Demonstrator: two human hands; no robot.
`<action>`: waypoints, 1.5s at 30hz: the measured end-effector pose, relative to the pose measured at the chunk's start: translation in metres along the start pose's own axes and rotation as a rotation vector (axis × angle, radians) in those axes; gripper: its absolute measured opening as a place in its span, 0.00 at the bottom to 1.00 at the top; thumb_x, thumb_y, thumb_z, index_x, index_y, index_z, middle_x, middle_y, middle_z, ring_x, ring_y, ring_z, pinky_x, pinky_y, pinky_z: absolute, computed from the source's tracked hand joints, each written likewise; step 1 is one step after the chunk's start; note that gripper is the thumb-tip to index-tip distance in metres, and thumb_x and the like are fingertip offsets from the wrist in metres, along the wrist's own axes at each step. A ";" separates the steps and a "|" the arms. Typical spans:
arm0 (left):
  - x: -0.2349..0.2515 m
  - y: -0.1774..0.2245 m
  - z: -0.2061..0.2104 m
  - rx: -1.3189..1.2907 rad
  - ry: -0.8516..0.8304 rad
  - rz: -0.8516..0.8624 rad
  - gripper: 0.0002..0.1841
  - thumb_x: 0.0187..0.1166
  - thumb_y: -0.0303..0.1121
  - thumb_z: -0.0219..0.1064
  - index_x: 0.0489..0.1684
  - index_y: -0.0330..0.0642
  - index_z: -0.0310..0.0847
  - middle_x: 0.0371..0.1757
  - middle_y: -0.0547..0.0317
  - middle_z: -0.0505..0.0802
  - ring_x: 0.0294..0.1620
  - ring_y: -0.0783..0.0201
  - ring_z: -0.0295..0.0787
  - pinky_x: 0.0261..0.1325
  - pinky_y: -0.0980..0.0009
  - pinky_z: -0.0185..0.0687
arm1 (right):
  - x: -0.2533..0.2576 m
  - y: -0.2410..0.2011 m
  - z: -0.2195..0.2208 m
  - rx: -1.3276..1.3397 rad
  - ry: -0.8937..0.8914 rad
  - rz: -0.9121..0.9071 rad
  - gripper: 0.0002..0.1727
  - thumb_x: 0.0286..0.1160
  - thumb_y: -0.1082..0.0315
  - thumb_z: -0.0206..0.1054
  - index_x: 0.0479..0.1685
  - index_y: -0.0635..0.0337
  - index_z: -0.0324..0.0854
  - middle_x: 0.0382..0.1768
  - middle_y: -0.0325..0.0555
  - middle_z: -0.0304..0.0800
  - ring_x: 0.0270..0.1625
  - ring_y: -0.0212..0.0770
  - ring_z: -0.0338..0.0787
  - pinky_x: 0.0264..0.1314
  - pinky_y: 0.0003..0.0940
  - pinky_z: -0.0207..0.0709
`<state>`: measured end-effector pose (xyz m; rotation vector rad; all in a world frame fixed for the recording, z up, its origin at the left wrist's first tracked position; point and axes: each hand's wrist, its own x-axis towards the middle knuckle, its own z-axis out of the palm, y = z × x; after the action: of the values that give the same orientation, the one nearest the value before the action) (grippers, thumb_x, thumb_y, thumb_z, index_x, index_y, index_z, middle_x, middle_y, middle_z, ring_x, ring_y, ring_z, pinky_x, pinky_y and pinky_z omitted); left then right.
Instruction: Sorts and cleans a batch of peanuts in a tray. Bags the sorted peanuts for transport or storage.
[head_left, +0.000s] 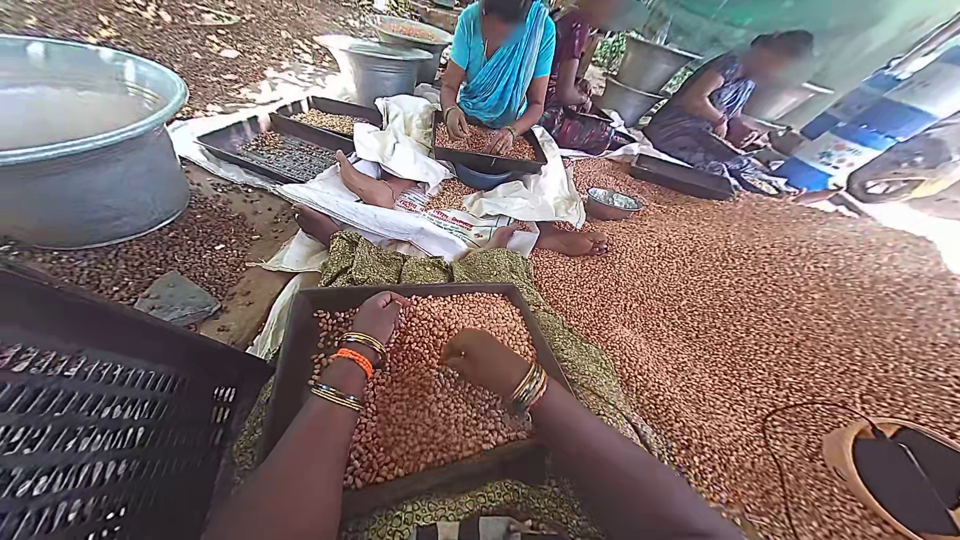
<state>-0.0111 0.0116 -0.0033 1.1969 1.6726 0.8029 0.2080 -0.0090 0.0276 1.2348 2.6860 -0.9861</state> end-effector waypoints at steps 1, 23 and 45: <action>0.000 0.000 0.000 0.002 -0.003 0.000 0.15 0.95 0.34 0.51 0.60 0.40 0.84 0.27 0.62 0.78 0.23 0.70 0.68 0.33 0.71 0.67 | 0.007 0.003 -0.007 -0.026 0.083 0.052 0.15 0.85 0.72 0.60 0.58 0.69 0.88 0.56 0.63 0.91 0.62 0.55 0.90 0.72 0.49 0.78; 0.004 -0.006 0.009 -0.006 0.030 0.023 0.13 0.94 0.34 0.55 0.53 0.38 0.85 0.23 0.61 0.75 0.22 0.68 0.67 0.32 0.70 0.67 | -0.014 0.015 -0.002 0.199 -0.018 -0.268 0.09 0.78 0.73 0.69 0.49 0.70 0.91 0.45 0.54 0.94 0.48 0.38 0.91 0.58 0.32 0.84; -0.003 0.001 0.008 0.021 0.018 0.021 0.15 0.95 0.35 0.53 0.55 0.38 0.86 0.27 0.56 0.80 0.25 0.64 0.70 0.36 0.66 0.70 | 0.023 -0.010 0.048 -0.152 0.030 -0.081 0.15 0.86 0.66 0.61 0.59 0.62 0.88 0.61 0.60 0.88 0.64 0.56 0.90 0.66 0.55 0.82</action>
<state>-0.0033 0.0087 -0.0042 1.2273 1.6888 0.8131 0.1748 -0.0249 -0.0114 1.1298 2.7941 -0.7588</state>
